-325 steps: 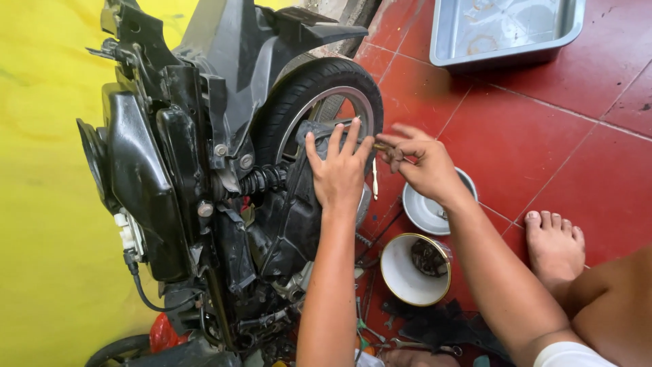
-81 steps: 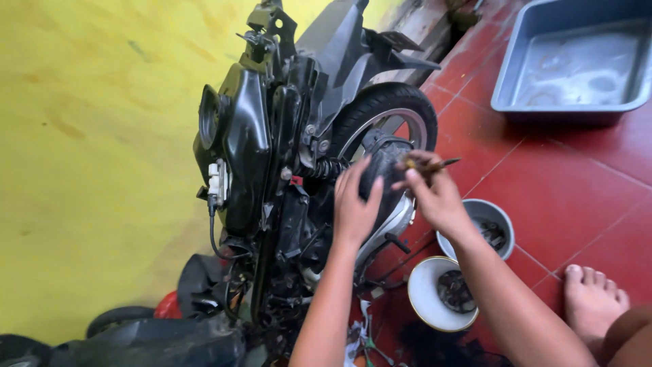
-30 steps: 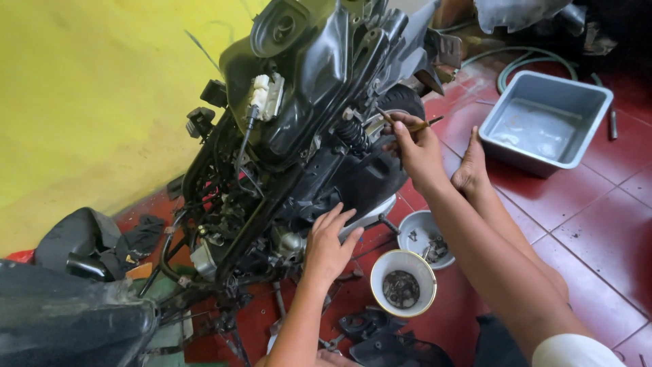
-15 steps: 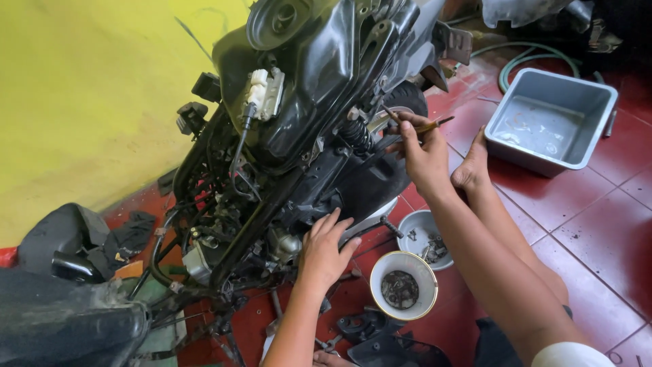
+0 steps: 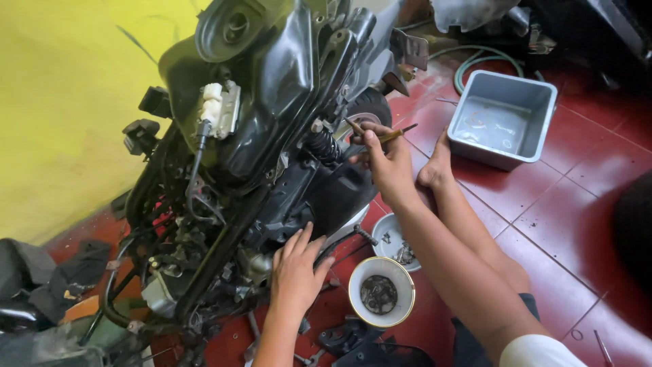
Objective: The person uses a screwdriver to remove screws from the front wheel area of a motorcycle, then removes a black plastic cover from the engine casing. They place the screws into a small bowl and continue to work on the engine area.
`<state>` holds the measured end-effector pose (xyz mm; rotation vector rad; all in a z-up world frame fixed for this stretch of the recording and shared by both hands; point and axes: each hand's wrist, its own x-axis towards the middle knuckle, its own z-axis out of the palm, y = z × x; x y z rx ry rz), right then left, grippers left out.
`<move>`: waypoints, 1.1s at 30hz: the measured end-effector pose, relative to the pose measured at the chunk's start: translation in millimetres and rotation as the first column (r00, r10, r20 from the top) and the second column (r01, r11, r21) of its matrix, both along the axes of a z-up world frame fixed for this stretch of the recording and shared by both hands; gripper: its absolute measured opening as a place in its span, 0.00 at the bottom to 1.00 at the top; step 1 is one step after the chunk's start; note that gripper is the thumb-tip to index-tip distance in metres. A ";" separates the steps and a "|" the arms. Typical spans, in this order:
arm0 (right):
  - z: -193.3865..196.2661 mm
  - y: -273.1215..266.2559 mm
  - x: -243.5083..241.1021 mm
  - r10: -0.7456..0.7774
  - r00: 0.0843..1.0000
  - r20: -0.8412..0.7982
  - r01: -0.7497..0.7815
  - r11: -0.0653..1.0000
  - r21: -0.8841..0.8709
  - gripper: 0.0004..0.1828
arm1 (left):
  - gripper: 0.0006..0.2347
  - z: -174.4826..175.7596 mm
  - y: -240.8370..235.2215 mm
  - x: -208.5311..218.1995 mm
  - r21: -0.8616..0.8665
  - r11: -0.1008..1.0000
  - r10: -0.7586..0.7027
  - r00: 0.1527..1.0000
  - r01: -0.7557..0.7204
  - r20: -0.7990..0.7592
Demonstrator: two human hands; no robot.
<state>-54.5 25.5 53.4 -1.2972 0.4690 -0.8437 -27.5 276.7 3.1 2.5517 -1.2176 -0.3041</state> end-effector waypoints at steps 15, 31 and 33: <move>13.7 12.5 12.9 -0.013 0.999 0.043 0.010 0.997 0.075 0.15 | 0.18 -17.2 0.2 -5.4 -0.008 1.000 -0.011 0.996 0.012 0.094; 38.1 17.9 27.1 0.026 0.981 -0.195 0.030 0.959 0.280 0.20 | 0.18 -13.3 12.4 -1.6 0.067 0.991 -0.115 0.993 0.117 -0.034; 30.8 16.1 29.1 -0.013 0.989 -0.144 0.041 0.979 0.198 0.09 | 0.18 -8.4 11.7 -2.4 0.121 0.984 -0.123 0.990 0.130 -0.067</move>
